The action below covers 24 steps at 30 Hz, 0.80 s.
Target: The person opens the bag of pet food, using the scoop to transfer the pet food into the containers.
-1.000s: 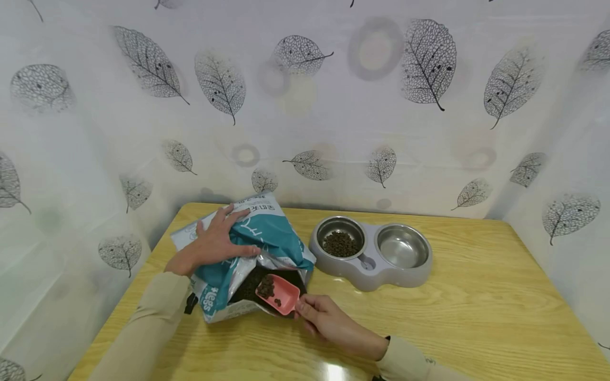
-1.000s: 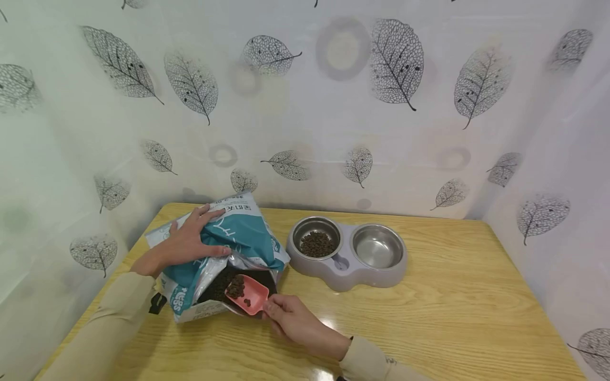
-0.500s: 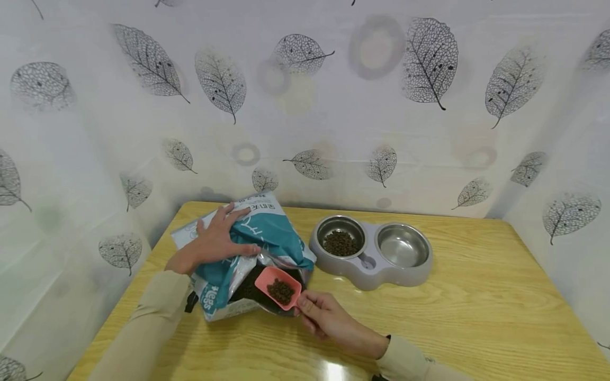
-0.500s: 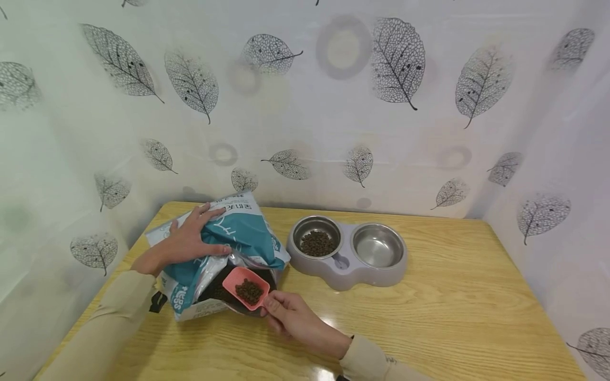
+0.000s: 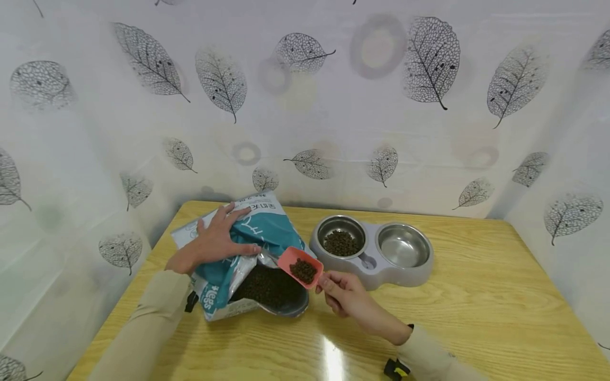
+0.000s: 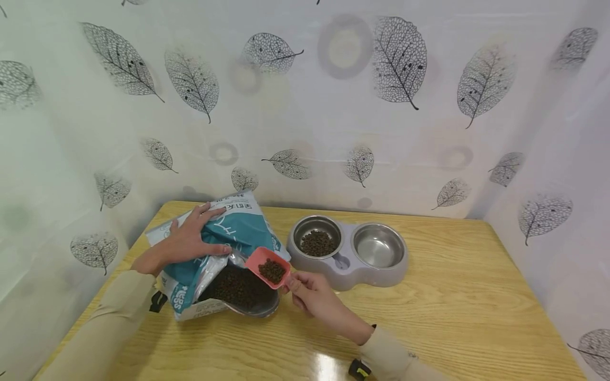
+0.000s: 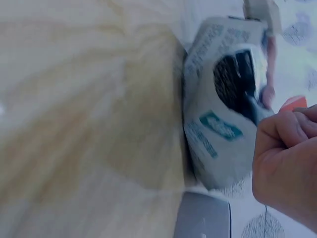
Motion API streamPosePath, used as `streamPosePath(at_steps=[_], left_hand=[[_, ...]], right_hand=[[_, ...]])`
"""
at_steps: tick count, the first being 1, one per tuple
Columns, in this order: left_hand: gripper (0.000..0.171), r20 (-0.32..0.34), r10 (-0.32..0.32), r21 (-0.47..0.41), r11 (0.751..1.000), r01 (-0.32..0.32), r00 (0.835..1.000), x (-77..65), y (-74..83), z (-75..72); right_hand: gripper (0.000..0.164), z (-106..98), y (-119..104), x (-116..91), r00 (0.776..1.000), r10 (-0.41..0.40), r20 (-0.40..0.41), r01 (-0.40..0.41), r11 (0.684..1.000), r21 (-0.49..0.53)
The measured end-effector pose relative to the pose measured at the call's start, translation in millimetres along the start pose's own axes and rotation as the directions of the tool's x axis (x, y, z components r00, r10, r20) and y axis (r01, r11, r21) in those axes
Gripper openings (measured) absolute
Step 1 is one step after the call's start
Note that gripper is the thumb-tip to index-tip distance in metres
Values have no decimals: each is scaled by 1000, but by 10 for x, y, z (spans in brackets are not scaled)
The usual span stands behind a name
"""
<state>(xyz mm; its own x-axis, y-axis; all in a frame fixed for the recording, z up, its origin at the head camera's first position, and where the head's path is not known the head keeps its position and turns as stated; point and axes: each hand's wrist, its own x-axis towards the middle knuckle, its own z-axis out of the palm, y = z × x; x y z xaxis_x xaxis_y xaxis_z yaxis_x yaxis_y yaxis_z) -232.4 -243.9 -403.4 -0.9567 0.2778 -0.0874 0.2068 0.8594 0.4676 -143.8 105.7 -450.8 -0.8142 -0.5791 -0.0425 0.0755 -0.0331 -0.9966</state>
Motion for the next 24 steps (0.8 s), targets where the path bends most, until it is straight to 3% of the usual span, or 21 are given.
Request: streamPosePath(at_steps=[4,7,11,15,18,20,24], left_hand=[[107,0,-7,0,1000,7,1000,1,-1,0],[107,1,-6,2,1000,6,1000,0,2,-1],[106,-2,-3,5,1000,3,1000,4,5,1],[105,-3,-4,6,1000,4,1000,2,2,-3],[105,0,-4,5,1000,4,1000,-5,3,-6],[105,2,-4,2,1000,4,1000,-8,5,-5],[105,-1,-6,1,1000,6,1000,-11,15,-12]], right_hand=[[42,-159,-59,-27,999,17,-50,-17,1000,6],[41,-287,-96,-31,990,37,-134,-44,998,-44],[37,-453,-128,-3,951,73,-301,-121,982,-145],[31,-606,-134,50,881,69,-468,-231,926,-298],[30,-699,-138,87,846,37,-532,-294,864,-408],[30,-750,-135,111,842,14,-540,-309,833,-460],[27,-814,-126,157,856,-68,-513,-281,771,-571]])
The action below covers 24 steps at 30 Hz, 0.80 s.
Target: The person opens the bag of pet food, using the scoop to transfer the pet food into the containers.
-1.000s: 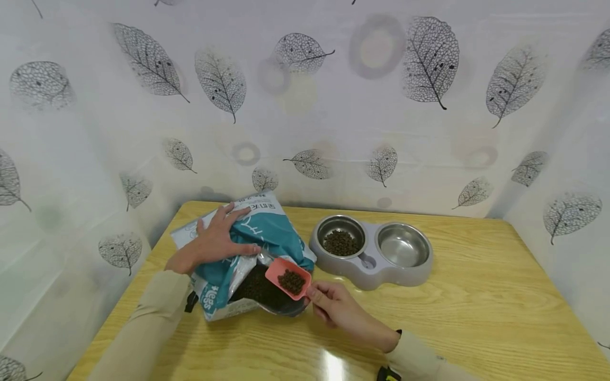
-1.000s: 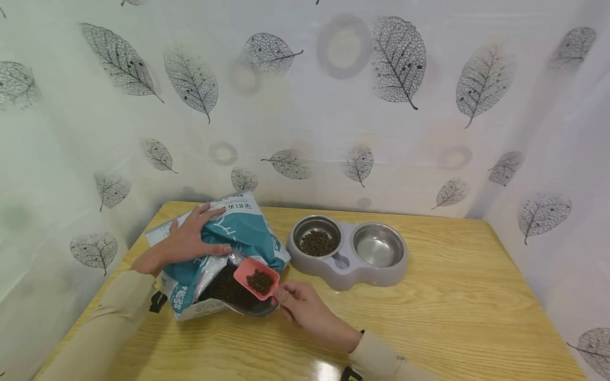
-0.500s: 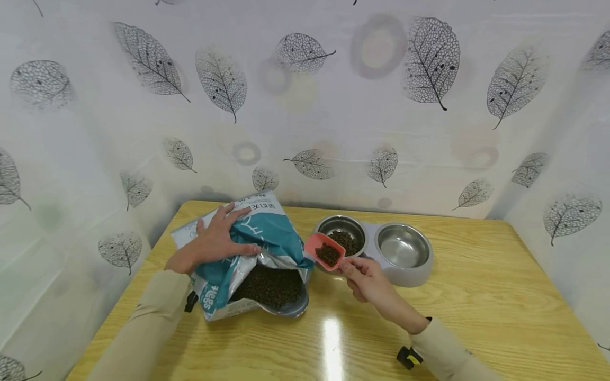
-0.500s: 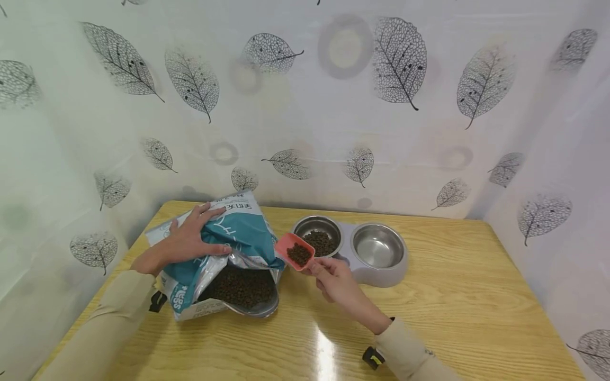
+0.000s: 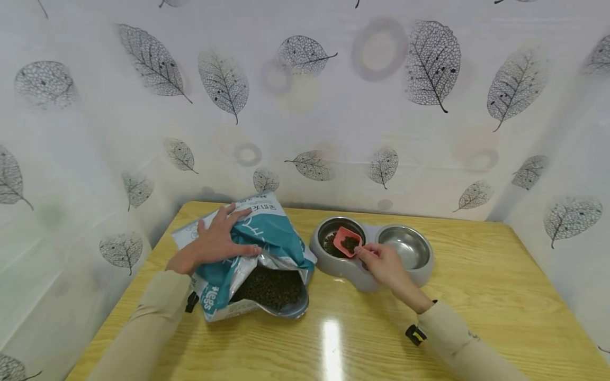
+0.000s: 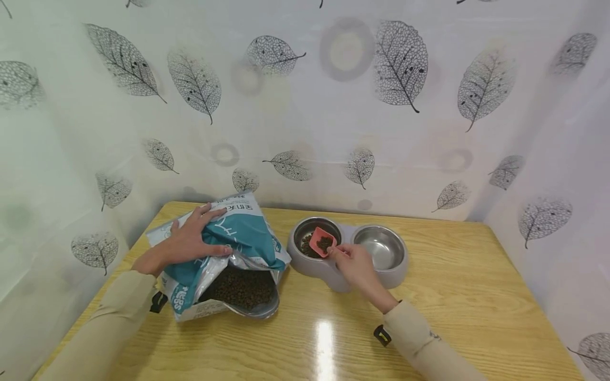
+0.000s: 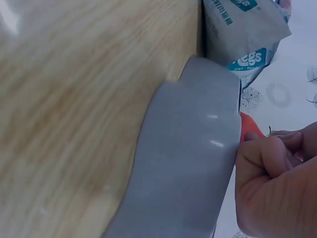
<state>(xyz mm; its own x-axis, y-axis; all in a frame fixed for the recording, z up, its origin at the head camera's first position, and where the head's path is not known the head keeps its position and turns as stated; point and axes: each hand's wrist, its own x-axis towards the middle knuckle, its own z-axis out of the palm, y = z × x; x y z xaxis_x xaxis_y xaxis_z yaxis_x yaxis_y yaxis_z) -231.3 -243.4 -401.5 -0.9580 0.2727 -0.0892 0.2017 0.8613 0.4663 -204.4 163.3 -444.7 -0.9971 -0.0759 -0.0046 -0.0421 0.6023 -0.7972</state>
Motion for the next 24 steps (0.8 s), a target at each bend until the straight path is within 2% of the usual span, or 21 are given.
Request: streamPosePath(at_steps=[5,8,15,24], left_hand=[[106,-5,-2,1,1000,2,1000,-2,12,-5],[107,-3,-5,6,1000,5,1000,3,10,4],[108,-1,-8,6,1000,8,1000,17,-18,20],[109,-2,-14,20,1000,14,1000,29,-30,13]], right_hand=[[26,18,22,51,989,-141,-34,135,980,-146],[29,20,13,67,973,-224,-51,208,955,-211],[31,4,3,94,939,-342,-49,309,895,-322],[27,-16,13,87,876,-480,-37,393,758,-520]])
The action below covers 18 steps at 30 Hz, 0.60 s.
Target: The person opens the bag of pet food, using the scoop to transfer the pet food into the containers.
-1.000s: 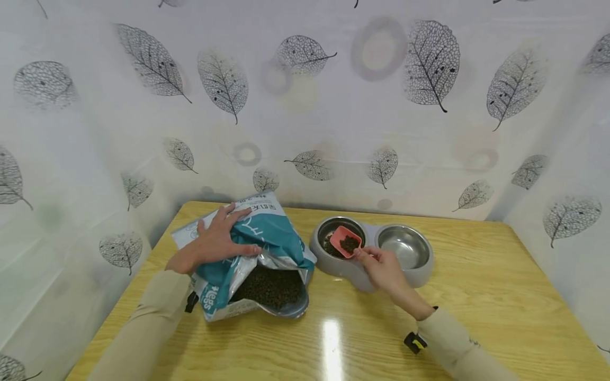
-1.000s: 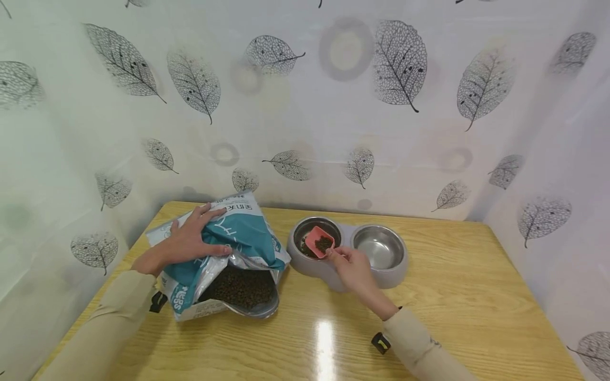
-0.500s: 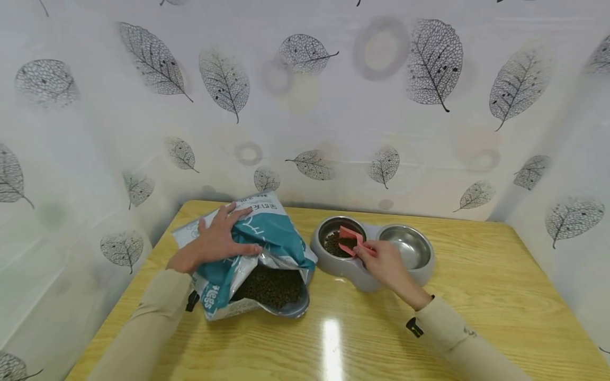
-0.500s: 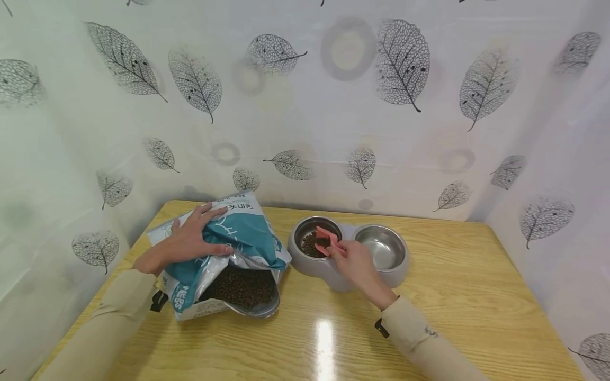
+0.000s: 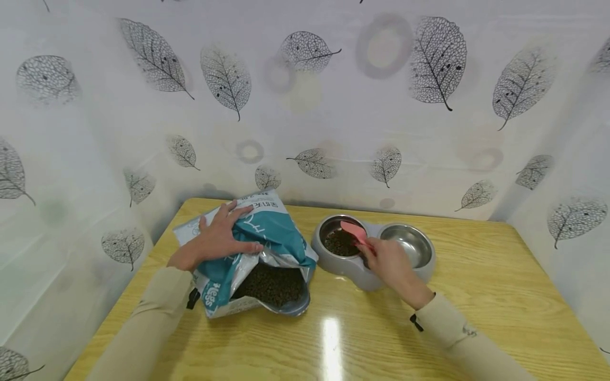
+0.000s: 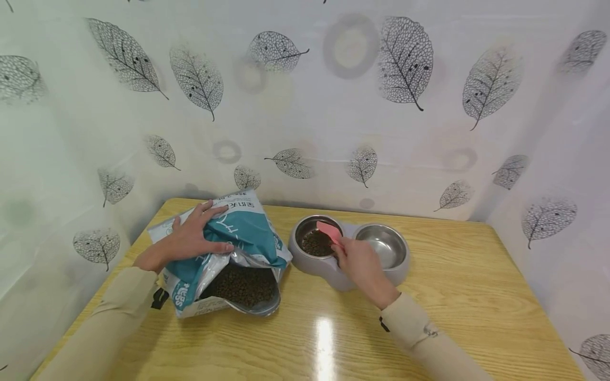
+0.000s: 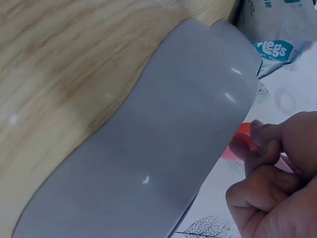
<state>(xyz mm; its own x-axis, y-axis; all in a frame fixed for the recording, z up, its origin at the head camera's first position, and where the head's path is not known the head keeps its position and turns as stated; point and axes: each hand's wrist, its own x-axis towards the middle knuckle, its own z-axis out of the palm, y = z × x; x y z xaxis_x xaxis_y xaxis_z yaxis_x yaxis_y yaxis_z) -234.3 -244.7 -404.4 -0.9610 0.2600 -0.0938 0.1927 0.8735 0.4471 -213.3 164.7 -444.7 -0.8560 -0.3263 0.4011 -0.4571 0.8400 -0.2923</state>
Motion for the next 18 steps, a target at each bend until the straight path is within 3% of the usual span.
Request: streamPosePath(at_steps=[5,8,11,14,16,18], left_hand=[[109,-1,4,-6,1000,-4,1000,-5,7,-2],[109,-1,7,-6,1000,-7,1000,-8,10,-7],[108,0,6,-8,1000,-6,1000,-10,13,-11],[109,1,1,-8,1000,-1,1000,-9,20,-10],[109,0,-2,-3,1000,2,1000,-5,19,-4],[110,1,-3,-2,1000,3,1000,-4,19,3]], right_hand=[[27,2,20,-40,996,-67,-57,61,993,-104],[25,4,38,-61,994,-71,-87,62,993,-96],[23,-19,48,-77,997,4,-74,-4,1000,-5],[24,-53,50,-92,993,115,-29,-111,987,118],[23,-87,40,-104,982,188,28,-190,960,206],[26,-134,23,-128,964,240,112,-264,914,309]])
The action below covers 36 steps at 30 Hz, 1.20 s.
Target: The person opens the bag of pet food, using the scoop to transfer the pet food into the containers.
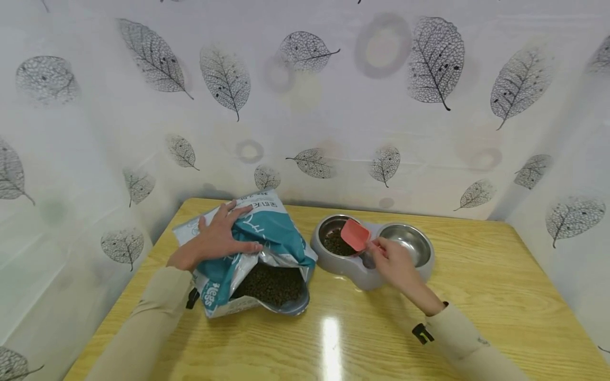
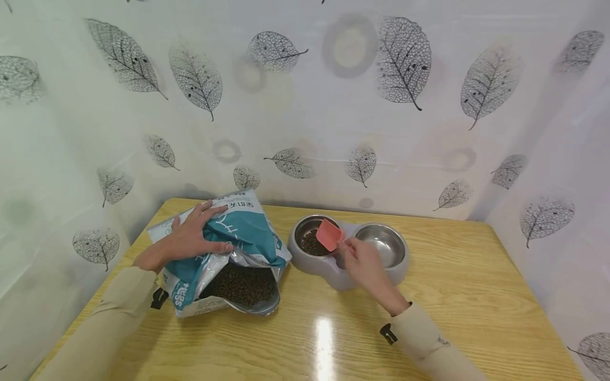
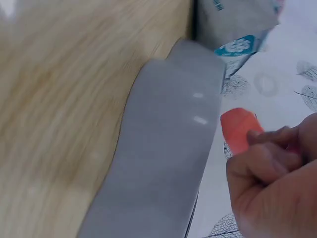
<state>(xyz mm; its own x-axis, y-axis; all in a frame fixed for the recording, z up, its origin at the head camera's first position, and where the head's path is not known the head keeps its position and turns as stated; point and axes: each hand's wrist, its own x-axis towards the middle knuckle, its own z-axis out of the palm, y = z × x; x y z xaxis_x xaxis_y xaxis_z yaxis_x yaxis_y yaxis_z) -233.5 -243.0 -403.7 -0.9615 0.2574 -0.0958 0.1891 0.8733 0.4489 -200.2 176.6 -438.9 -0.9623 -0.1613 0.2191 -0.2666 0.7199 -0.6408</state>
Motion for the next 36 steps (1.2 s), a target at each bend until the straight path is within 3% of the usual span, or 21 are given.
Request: streamPosePath(at_steps=[2,4,7,10,18,28,36], left_hand=[[110,0,2,-1,1000,-2,1000,1,1,4],[109,1,2,-3,1000,-2,1000,0,4,1],[108,1,5,-11,1000,-5,1000,-7,7,-12],[107,3,5,-11,1000,-5,1000,-10,6,-19],[107,-1,11,-9,1000,-11,1000,-13,7,-12],[107,-2,10,-7,1000,-10,1000,-11,17,-9],[107,-1,3,-2,1000,-3,1000,-8,17,-9]], right_hand=[[29,-40,-34,-45,995,53,88,-65,988,137],[33,-67,-64,-93,980,73,185,-122,956,267],[38,-82,-115,-167,958,28,285,-146,904,402],[37,-55,-157,-233,945,-57,321,-107,875,472],[28,111,-248,-368,914,-220,341,-1,839,544],[25,302,-317,-477,869,-296,397,1,803,596],[22,439,-419,-532,870,-319,375,96,857,507]])
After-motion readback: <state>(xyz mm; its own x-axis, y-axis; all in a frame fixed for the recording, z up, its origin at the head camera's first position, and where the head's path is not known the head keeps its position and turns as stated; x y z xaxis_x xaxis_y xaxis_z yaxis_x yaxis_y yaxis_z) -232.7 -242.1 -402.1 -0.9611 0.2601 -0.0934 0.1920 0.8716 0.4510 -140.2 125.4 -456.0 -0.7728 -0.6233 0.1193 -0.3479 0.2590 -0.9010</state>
